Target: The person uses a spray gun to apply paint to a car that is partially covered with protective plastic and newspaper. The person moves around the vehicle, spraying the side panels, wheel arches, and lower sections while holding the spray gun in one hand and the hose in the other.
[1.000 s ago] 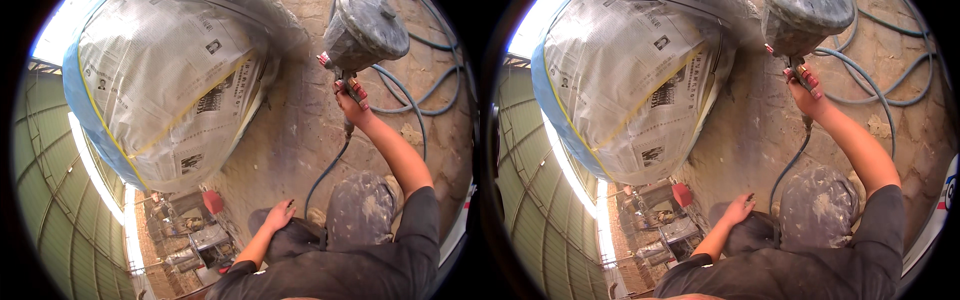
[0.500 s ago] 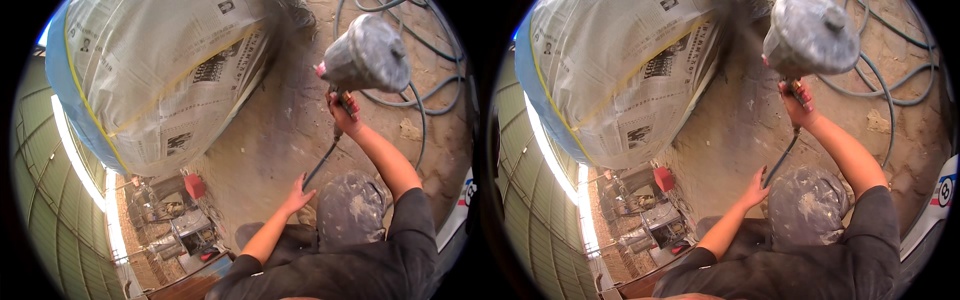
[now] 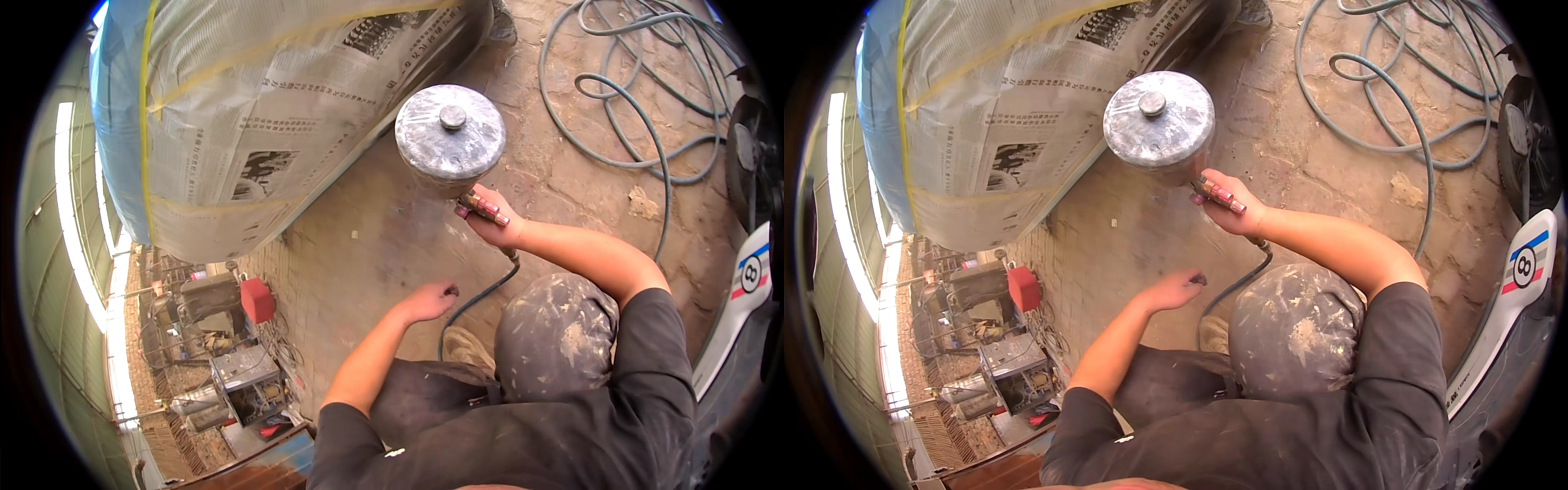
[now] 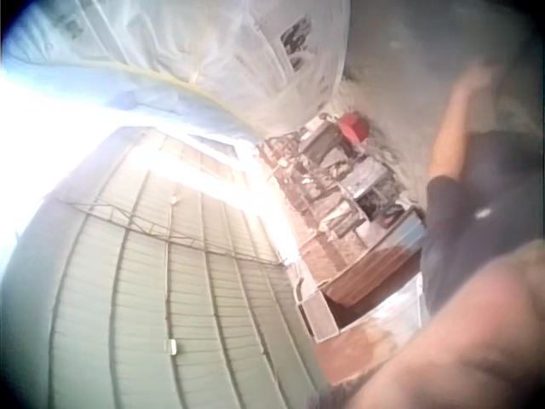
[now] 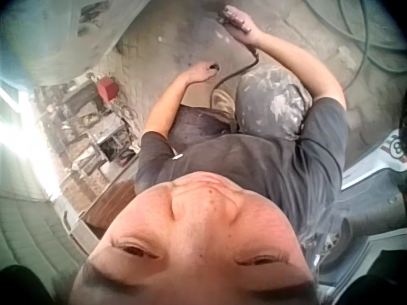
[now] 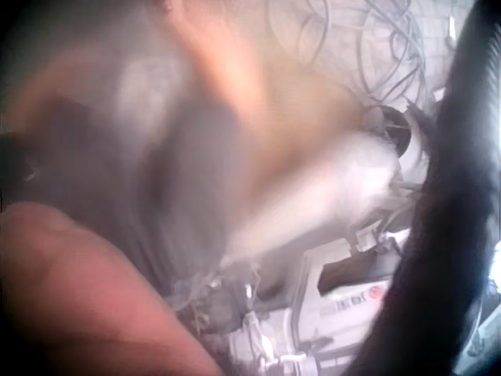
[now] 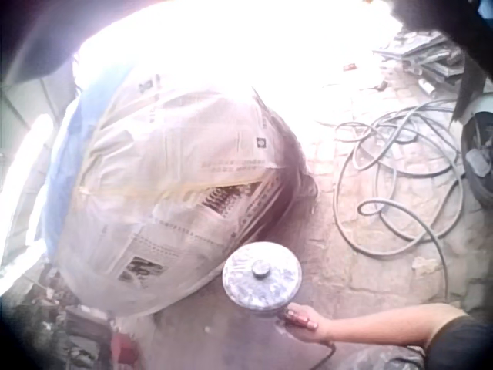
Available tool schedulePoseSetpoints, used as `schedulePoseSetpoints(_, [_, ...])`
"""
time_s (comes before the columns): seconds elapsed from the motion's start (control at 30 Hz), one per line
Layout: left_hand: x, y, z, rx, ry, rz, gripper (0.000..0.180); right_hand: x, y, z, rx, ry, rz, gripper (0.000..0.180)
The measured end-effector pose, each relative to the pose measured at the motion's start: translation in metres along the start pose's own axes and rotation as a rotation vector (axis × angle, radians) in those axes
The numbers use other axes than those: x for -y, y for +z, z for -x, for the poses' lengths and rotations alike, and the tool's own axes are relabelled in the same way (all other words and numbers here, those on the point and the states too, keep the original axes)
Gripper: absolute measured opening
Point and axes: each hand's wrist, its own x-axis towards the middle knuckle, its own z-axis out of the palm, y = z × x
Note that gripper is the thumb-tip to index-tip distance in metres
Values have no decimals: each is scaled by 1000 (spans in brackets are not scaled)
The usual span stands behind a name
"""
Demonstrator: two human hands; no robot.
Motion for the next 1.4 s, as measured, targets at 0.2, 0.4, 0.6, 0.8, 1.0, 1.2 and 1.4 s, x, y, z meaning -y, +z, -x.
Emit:
schedulePoseSetpoints(0.2, [57,-19,49,-271,-52,98,26,-83,-49,-37,-398,107,-380,17])
schedulePoseSetpoints(0.4, [104,-2,107,-336,-237,208,24,-11,-113,-17,-587,55,-435,9])
schedulePoseSetpoints(0.6, [147,19,142,-312,-183,226,25,-36,-70,-14,-510,-29,523,12])
schedulePoseSetpoints(0.8, [119,-3,145,-223,54,165,25,37,48,-53,26,12,337,25])
schedulePoseSetpoints(1.0, [103,10,105,-40,420,186,26,77,175,-89,423,-65,216,22])
schedulePoseSetpoints(1.2, [111,9,94,120,500,96,26,70,181,-81,376,-10,233,26])
schedulePoseSetpoints(1.4, [106,0,78,143,550,237,34,55,19,-12,-199,262,648,16])
